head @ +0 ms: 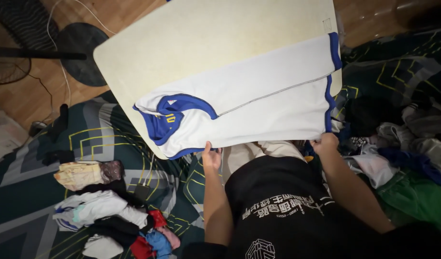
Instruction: The recorder folds a blue and white jersey on a small table and then proceeds to button up a red and black varsity jacket.
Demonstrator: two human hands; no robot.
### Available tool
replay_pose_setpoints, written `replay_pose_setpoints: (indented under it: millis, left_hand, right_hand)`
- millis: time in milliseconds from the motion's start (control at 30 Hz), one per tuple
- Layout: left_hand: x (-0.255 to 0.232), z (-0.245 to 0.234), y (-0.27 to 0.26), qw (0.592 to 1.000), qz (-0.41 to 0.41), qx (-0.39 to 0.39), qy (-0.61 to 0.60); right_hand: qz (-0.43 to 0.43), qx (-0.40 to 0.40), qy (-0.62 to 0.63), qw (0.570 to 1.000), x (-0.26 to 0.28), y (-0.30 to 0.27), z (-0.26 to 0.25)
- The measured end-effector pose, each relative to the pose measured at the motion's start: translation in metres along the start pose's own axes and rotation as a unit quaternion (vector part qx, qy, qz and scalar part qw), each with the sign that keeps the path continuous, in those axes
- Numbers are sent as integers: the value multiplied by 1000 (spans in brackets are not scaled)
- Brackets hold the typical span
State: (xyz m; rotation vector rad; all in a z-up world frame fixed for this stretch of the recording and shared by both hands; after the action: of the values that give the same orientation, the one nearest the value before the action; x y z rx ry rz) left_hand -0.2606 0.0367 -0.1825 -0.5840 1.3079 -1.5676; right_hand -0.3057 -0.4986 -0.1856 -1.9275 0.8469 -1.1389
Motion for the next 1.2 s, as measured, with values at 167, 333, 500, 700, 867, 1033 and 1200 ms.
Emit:
replay_pose_setpoints:
  millis: [167,333,500,700,867,1033,1200]
  left_hand:
    - [3,-17,-22,990,38,-37,127]
    - [-11,-1,-70,887,128,-68,438]
    - [-21,-1,-88,848,153,-67,503]
    - [-11,-19,-75,916,129,-32,378]
    - [-3,-8,-86,963,89,-17,255]
    - [-1,-4,-93,991,-15,13,129]
    - [-5,-5,-95,983,-13,5,183]
  right_hand:
    - [-67,68,-94,991,7,-30,-3]
    - [-138,195,-178,955,28,-33,-7]
    - [-161,140,-308,927,30,-40,-6]
    - [-204,167,-239,934,22,-60,-2]
    - [-228,163,-196,940,32,-49,-6]
    - [-237,133,-246,931,52,-68,-17]
    - [-286,167,-293,897,64,-118,-3]
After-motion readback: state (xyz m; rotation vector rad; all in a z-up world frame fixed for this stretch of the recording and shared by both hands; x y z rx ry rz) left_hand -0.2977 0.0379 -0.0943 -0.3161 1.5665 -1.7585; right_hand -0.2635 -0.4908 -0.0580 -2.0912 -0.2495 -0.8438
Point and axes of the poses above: each hand's wrist, its own y-axis towards the middle knuckle, its own z-axis out of the palm, x = y × z, the point moved 5 cm from there along y, towards the middle knuckle, and after that the axes turned 4 degrees about -z, right-handed, at the moved point
